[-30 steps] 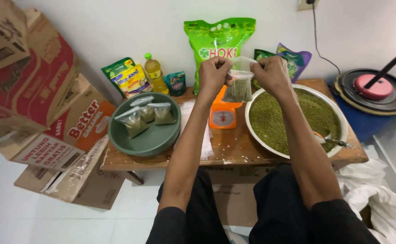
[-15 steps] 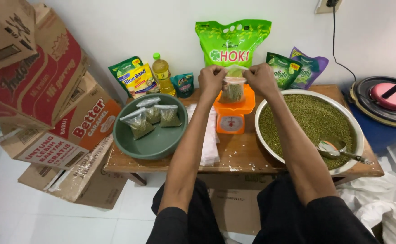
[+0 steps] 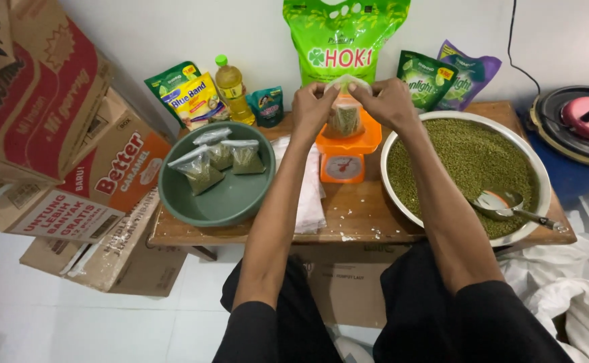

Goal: Packaging green beans into small plastic bags and weighing them on a scale for retail.

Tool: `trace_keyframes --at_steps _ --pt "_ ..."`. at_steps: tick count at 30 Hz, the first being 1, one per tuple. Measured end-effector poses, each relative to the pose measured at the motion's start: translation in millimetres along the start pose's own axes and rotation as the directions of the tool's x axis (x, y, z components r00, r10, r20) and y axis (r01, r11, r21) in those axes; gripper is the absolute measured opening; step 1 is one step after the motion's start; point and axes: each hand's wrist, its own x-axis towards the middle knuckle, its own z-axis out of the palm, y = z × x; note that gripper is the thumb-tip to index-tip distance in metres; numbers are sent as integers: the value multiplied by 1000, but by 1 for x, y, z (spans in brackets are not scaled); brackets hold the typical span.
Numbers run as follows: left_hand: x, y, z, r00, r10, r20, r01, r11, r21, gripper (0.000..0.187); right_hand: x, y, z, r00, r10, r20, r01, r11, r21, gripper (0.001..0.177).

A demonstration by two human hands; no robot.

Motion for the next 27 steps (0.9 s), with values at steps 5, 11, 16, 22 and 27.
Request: trace_keyframes --at_steps 5,11,16,22,27 --pt "-4 6 -4 1000 -21 -8 20 1000 -24 41 -12 2 -3 999 -39 -11 40 998 51 67" --pt "-33 6 -27 996 1 -90 -2 1000 -16 51 -43 37 -4 984 -46 -173 57 996 65 53" --pt "-67 -17 -40 990 23 -137 -42 989 -143 45 -103 15 -24 963 -21 -270 44 996 81 40" --pt "-118 -48 -46 994 -15 -106 -13 967 -255 46 -158 16 -19 945 -21 -325 60 992 108 33" --pt "-151 -54 -54 988 -73 -139 50 986 -159 32 -180 25 -10 919 -23 -394 58 995 78 24"
